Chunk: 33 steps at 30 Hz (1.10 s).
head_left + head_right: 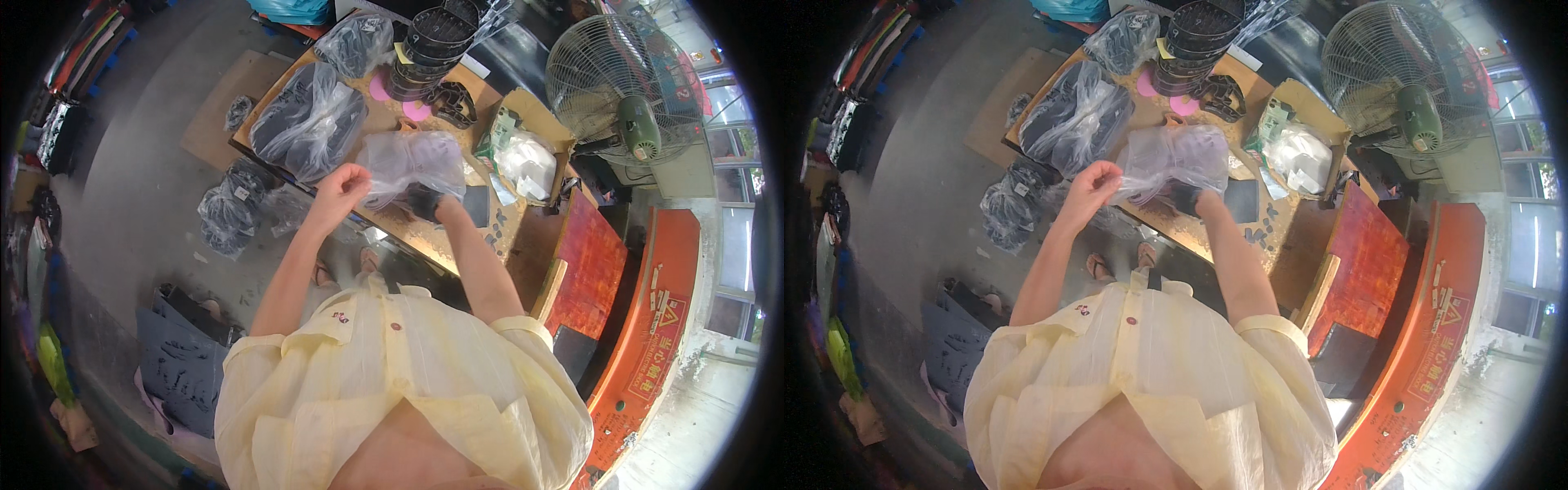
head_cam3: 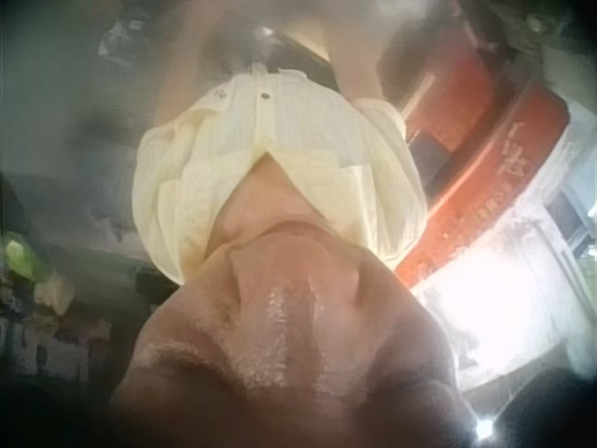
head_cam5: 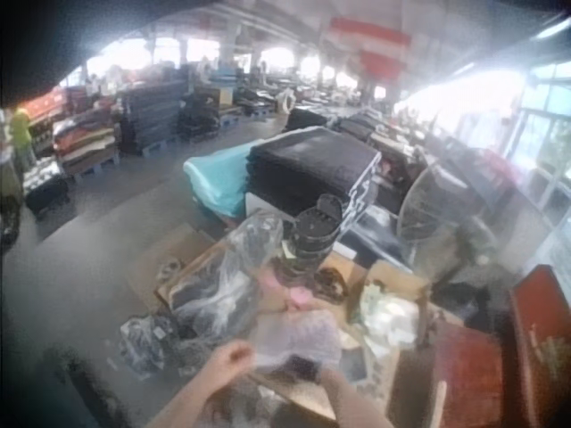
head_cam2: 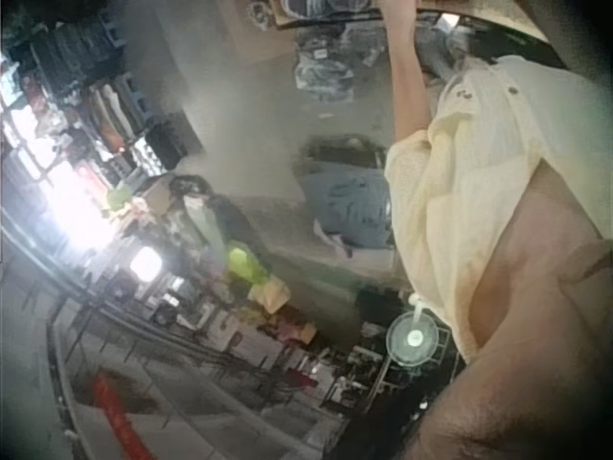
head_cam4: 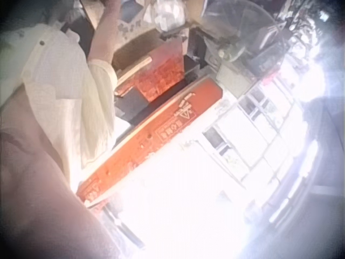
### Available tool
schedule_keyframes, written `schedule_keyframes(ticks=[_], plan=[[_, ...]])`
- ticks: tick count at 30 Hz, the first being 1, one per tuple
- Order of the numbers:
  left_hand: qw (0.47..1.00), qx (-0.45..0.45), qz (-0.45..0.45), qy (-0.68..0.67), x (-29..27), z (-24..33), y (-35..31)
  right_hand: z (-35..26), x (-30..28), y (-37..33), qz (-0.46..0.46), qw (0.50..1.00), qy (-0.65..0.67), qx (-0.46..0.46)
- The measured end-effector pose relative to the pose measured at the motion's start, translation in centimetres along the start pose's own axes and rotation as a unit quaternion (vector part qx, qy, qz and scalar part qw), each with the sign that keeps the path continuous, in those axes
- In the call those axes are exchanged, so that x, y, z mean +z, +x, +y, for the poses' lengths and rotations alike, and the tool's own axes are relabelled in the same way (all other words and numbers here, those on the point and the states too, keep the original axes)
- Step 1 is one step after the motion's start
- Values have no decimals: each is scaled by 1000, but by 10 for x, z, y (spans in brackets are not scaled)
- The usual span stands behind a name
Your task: The person removes a dark sandal from a purple sheet, walks to a table, and places it on a stack of similar sandals. They then return to the machine, remove the purple sheet, and pack several light-colored sandals into a plastic bag. The person writes on the bag with a marker and places it on a table.
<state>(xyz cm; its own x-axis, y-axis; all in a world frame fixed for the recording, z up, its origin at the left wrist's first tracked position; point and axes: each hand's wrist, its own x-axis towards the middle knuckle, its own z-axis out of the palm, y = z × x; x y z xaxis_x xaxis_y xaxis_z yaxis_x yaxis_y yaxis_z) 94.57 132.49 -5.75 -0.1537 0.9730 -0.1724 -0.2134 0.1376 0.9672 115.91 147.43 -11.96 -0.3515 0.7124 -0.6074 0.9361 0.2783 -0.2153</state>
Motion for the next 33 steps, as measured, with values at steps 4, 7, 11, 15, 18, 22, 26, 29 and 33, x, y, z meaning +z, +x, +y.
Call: schedule_keyframes(ticks=[4, 7, 11, 15, 18, 22, 26, 29, 33], plan=[[998, 53, -28, 8, 10, -8, -4, -24, 28, 10, 35, 999, -10, 0], [992, 43, 13, 117, 1, -18, -14, -28, 30, 22, 67, 997, 21, 15], [938, 38, 93, 333, -20, -29, -25, -29, 17, 31, 101, 993, 53, 8], [867, 8, 132, 480, -36, -45, -29, -21, -8, 22, 152, 978, 145, 1], [862, -16, 115, 493, -36, -60, -27, -8, -28, 15, 169, 964, 205, -13], [893, 7, 85, 443, -16, -67, -30, -1, -35, 16, 156, 976, 152, -19], [980, 48, 150, 122, 7, -44, -39, -19, -22, 27, 132, 990, 39, -40], [985, 52, 163, 6, 19, -17, -44, -37, -8, 27, 96, 992, -60, -64], [979, 115, 170, 5, 17, -1, -40, -44, 9, 11, 61, 974, -183, -118]])
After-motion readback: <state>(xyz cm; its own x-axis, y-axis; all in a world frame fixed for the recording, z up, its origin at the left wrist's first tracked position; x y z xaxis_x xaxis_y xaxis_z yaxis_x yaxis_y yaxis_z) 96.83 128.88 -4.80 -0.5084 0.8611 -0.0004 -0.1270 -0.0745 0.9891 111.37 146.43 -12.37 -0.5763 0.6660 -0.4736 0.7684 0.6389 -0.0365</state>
